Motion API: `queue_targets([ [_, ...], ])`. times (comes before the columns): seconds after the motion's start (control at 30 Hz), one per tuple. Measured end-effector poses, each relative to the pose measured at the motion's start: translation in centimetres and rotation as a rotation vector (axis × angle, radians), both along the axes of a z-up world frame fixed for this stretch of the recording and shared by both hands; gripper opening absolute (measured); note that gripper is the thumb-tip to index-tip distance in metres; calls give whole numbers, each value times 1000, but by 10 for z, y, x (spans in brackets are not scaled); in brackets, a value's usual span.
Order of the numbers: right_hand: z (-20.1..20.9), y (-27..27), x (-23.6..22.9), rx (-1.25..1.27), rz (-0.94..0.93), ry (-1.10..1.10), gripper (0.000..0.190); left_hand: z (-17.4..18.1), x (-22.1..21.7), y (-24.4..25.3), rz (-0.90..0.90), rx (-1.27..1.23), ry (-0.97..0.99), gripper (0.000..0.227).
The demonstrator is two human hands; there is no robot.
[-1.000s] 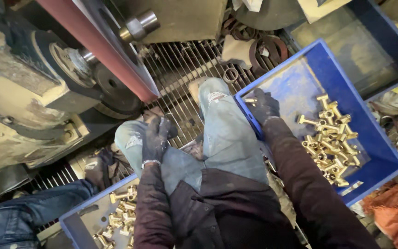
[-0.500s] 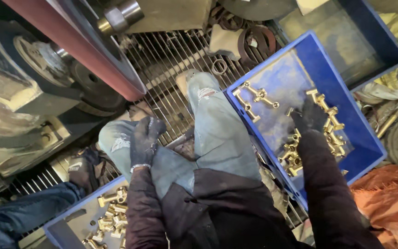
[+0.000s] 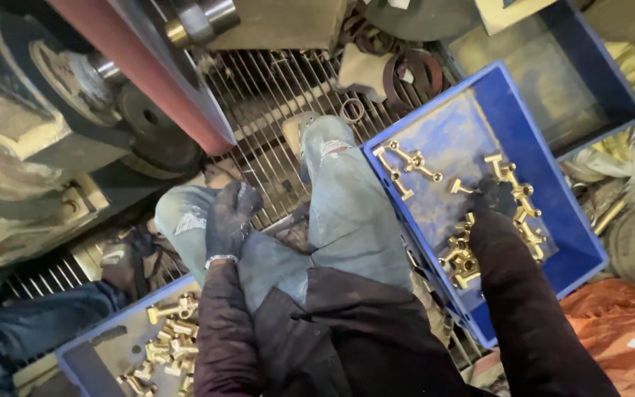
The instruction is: The person sits on the floor and repeatedly picks up brass-colored metal fittings from a blue bin, presses them against a rotating grinding wheel to smooth edges, and places the finished pieces into a second blue bin.
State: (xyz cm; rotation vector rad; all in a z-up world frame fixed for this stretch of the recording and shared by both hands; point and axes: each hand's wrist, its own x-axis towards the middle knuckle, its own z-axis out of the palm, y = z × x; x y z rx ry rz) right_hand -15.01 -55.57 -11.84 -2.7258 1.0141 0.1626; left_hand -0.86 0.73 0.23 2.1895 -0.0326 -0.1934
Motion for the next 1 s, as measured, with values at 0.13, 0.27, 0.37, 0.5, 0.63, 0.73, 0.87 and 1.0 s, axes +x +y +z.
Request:
queue_targets([
  [0.13, 10, -4, -5, -40, -49, 27, 30, -1, -5, 2, 19, -48, 21, 39],
  [0.27, 16, 3, -5, 171, -106, -224, 30, 5, -4, 2, -32, -17, -146, 37],
  [0.37, 27, 12, 7, 390, -130, -331, 30, 6, -4, 1, -9, -86, 61, 35],
  [0.5, 20, 57, 33, 765, -142, -473, 28, 6, -3, -1, -17, -75, 24, 36],
  [0.63, 5, 110, 55, 765, 12, -565, 28, 7, -6, 0, -47, -29, -93, 35],
  [0.73, 9, 115, 63, 565, 193, -594, 31, 11, -4, -4, -19, -41, -40, 34],
  [0.87, 18, 92, 47, 741, -32, -698, 36, 14, -3, -7, 0, -147, 126, 33],
  [1.0, 35, 42, -1, 530, -41, -517, 41, 20, -1, -7, -36, -39, 2, 33],
])
